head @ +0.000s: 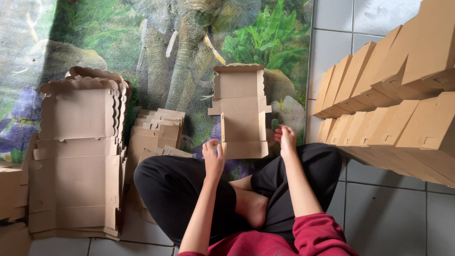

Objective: The person sits on the floor and assembles flat-packed cardboard boxes by hand. They fold the sides and tuck the tabs into slots to form the box structure, then place the completed boxes into a stack.

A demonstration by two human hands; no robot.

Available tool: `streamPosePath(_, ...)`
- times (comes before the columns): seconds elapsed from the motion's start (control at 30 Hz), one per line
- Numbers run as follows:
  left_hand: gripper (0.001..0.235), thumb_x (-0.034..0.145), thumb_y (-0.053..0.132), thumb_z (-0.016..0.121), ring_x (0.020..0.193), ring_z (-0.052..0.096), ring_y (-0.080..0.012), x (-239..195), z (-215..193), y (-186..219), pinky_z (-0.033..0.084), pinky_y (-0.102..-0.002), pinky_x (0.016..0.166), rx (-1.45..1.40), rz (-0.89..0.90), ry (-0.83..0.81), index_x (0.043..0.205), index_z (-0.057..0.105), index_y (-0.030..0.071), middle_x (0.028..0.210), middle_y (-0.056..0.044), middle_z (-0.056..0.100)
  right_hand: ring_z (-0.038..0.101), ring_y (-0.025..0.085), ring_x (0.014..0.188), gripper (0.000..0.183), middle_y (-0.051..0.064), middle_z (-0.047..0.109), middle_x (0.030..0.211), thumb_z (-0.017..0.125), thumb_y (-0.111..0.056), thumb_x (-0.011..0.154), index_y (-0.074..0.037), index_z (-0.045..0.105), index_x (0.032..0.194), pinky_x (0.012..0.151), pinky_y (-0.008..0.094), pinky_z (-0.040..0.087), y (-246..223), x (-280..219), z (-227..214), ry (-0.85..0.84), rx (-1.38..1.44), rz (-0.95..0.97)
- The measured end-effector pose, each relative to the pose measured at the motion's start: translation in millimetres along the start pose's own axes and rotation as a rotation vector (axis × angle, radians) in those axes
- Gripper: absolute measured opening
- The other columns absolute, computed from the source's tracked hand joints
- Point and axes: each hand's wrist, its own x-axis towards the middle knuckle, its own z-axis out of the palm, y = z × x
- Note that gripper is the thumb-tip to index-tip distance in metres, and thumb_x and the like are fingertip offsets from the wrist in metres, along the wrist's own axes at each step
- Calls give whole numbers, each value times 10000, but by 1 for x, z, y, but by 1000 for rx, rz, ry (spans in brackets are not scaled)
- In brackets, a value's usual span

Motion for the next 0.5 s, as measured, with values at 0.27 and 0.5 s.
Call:
streamPosePath(0.27,613,1007,372,348,1432,87,-386,14,33,12,98,-549,1134,176,66,-292,1498,196,38,1537,-217,177,598,329,1053,353,112,663,1080,454,-131,864,-167,657,1151,939,440,465,-23,-41,27,-54,-577,-388)
streamPosePath(0.5,721,975,437,374,1450,24,-348,10,58,-1,19,-499,1158,351,221,-440,1513,116,31,1575,-192,64,481,285,1268,437,106,501,1397,482,-17,827,-88,630,1233,1036,350,422,7,-54,42,-416,-861,-793)
